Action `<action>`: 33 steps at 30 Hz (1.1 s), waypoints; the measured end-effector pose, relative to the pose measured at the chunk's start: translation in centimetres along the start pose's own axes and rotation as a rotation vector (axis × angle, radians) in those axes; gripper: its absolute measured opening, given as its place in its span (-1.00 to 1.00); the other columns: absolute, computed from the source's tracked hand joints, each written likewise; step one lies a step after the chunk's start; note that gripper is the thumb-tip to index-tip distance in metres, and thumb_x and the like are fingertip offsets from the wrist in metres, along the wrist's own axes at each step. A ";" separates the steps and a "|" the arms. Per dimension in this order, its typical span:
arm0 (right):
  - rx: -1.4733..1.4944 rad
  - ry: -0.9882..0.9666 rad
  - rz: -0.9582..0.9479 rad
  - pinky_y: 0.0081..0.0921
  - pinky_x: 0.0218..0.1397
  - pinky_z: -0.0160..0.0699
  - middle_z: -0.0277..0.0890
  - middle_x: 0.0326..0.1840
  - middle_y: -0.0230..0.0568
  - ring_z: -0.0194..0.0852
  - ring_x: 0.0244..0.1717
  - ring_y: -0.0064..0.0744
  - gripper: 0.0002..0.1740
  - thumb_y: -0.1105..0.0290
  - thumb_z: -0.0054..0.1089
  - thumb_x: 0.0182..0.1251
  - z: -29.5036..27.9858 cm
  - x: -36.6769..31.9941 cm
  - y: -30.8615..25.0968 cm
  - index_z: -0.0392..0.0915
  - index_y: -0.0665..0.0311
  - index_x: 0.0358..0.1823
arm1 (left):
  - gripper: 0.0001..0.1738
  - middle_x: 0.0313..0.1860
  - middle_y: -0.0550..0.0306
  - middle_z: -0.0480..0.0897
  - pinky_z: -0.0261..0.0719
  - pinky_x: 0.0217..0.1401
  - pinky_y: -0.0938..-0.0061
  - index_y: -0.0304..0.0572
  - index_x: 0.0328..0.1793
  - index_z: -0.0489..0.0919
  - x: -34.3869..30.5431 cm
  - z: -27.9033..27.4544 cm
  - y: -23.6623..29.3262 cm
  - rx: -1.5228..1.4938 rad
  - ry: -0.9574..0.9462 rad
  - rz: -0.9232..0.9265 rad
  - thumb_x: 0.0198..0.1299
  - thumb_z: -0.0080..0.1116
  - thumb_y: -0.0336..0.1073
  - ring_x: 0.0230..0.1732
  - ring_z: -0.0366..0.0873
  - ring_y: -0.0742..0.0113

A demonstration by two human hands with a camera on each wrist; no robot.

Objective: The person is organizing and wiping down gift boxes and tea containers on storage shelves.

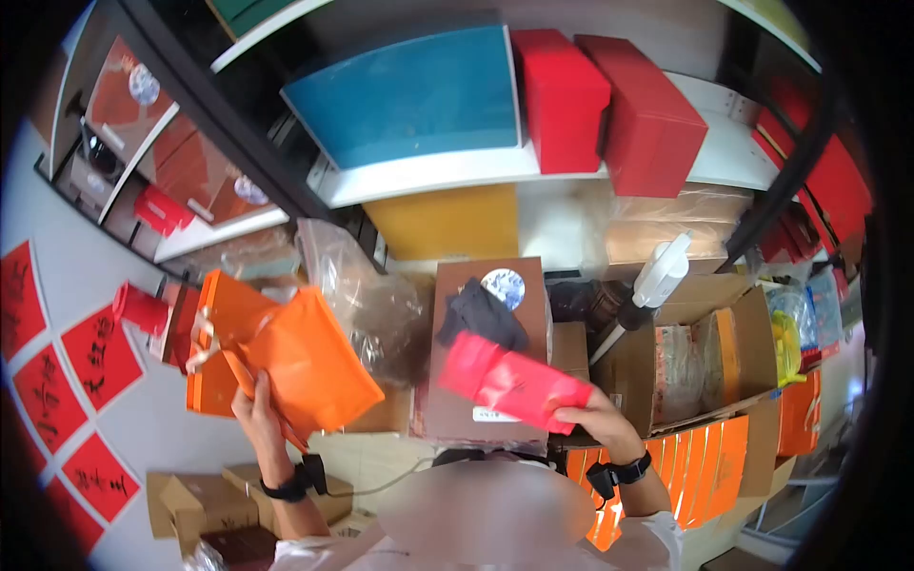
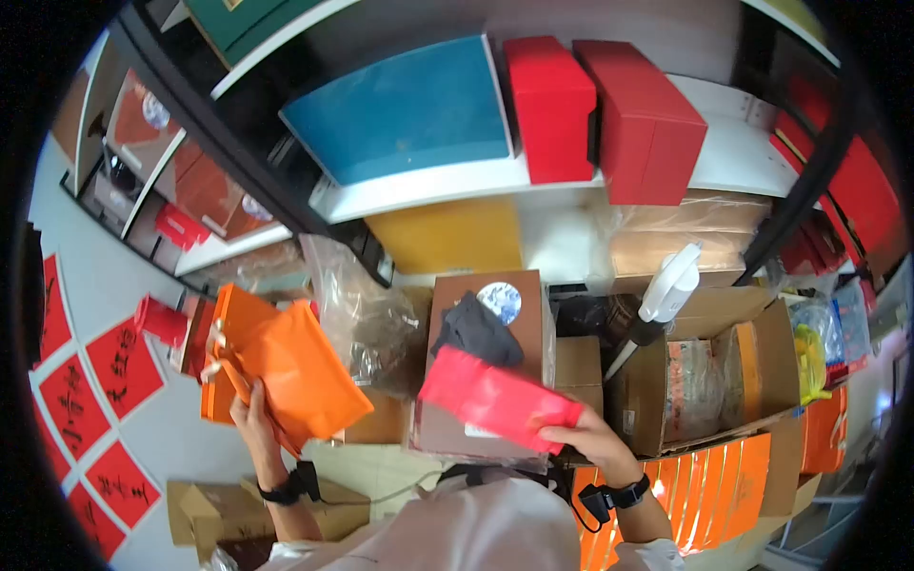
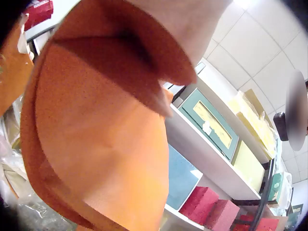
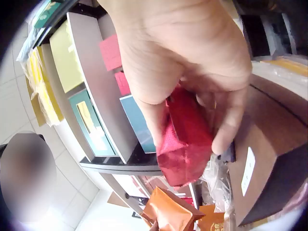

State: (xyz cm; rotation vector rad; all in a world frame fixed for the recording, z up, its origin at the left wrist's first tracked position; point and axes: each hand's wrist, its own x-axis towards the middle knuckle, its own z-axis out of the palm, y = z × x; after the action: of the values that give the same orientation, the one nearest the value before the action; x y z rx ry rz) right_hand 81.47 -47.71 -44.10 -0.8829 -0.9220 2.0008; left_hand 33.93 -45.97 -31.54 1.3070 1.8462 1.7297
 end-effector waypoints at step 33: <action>-0.744 0.207 -0.749 -0.35 0.27 0.49 0.37 0.24 -0.06 0.42 0.23 -0.30 0.09 0.42 0.63 -0.12 7.5 14.6 -9.8 0.08 0.40 0.42 | -0.65 -0.45 0.06 0.68 0.57 -0.48 0.33 0.02 -0.03 0.69 5.0 19.9 11.5 0.499 -0.860 1.187 0.04 0.07 -0.35 -0.44 0.66 0.14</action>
State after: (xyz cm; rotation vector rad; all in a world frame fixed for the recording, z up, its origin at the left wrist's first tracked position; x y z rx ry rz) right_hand 71.70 -33.31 -36.19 -0.9078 -1.6164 0.9037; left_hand 50.48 -31.03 -24.02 3.0769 0.9667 0.6162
